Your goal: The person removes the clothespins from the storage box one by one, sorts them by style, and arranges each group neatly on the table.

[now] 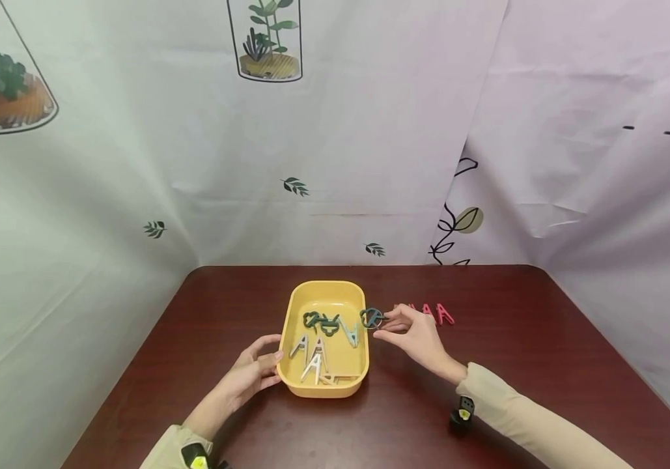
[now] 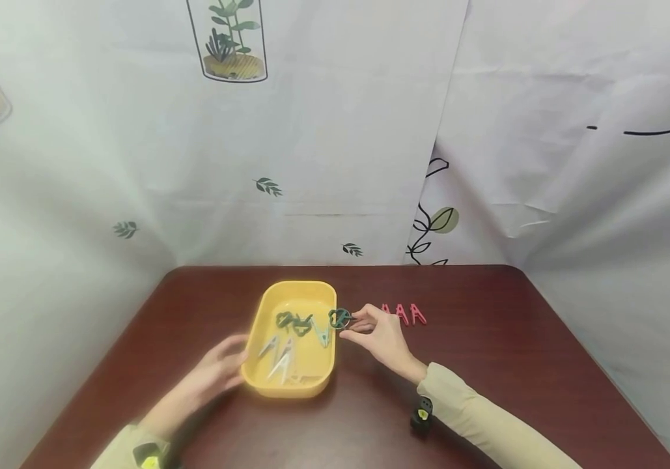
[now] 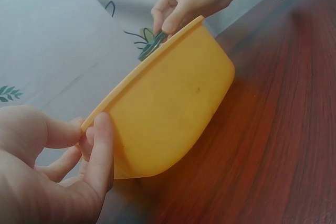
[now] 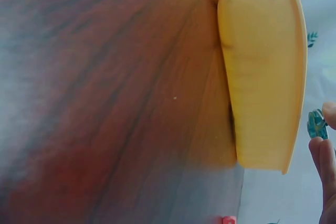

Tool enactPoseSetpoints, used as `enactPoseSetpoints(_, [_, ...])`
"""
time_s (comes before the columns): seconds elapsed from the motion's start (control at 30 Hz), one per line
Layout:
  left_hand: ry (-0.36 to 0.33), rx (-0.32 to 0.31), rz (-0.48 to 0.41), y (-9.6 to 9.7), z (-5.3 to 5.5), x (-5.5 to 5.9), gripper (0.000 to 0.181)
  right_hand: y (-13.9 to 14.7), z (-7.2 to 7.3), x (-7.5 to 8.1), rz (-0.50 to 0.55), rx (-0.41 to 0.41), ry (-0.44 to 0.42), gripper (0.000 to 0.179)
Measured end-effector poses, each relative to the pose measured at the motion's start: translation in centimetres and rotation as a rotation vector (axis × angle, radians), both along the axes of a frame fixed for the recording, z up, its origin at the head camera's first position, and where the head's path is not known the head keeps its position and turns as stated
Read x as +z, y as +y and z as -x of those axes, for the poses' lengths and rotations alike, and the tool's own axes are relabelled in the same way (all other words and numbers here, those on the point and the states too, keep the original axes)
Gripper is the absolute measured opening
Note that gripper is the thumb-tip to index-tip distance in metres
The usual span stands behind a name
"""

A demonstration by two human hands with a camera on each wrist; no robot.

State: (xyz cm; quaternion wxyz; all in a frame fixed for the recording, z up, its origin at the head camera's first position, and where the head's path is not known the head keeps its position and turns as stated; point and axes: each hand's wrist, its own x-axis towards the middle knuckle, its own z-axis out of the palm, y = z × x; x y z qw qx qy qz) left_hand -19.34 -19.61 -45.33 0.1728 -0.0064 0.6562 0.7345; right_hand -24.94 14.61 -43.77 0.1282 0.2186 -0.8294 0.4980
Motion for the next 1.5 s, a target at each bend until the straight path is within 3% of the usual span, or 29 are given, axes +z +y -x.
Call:
enactPoseSetpoints(0.23, [0.005,0.001,0.003,-0.1,0.0,-0.1,0.055,1.5,-0.1,-0.6,0.029,-0.039,0.032,0.035])
enactPoseSetpoints(0.5, [0.000,0.004,0.011,-0.2,0.0,-0.3,0.054,2.5,-0.9,-0.9,0.042,-0.093,-0.059,0.036])
enactPoseSetpoints(0.9, [-0.012,0.017,-0.002,-0.1,-0.3,0.1,0.056,3.3,-1.5,-1.9,-0.095,-0.215,-0.226,0.034])
enactPoseSetpoints(1.1, [-0.007,0.010,-0.003,0.0,-0.2,0.1,0.056,3.6,-1.5,-2.4,-0.151,-0.277,-0.213,0.033])
enactPoseSetpoints(1.5, [-0.005,-0.001,-0.007,0.2,-0.2,0.3,0.056,3.6,-1.5,-2.5,-0.299,-0.299,-0.193,0.036])
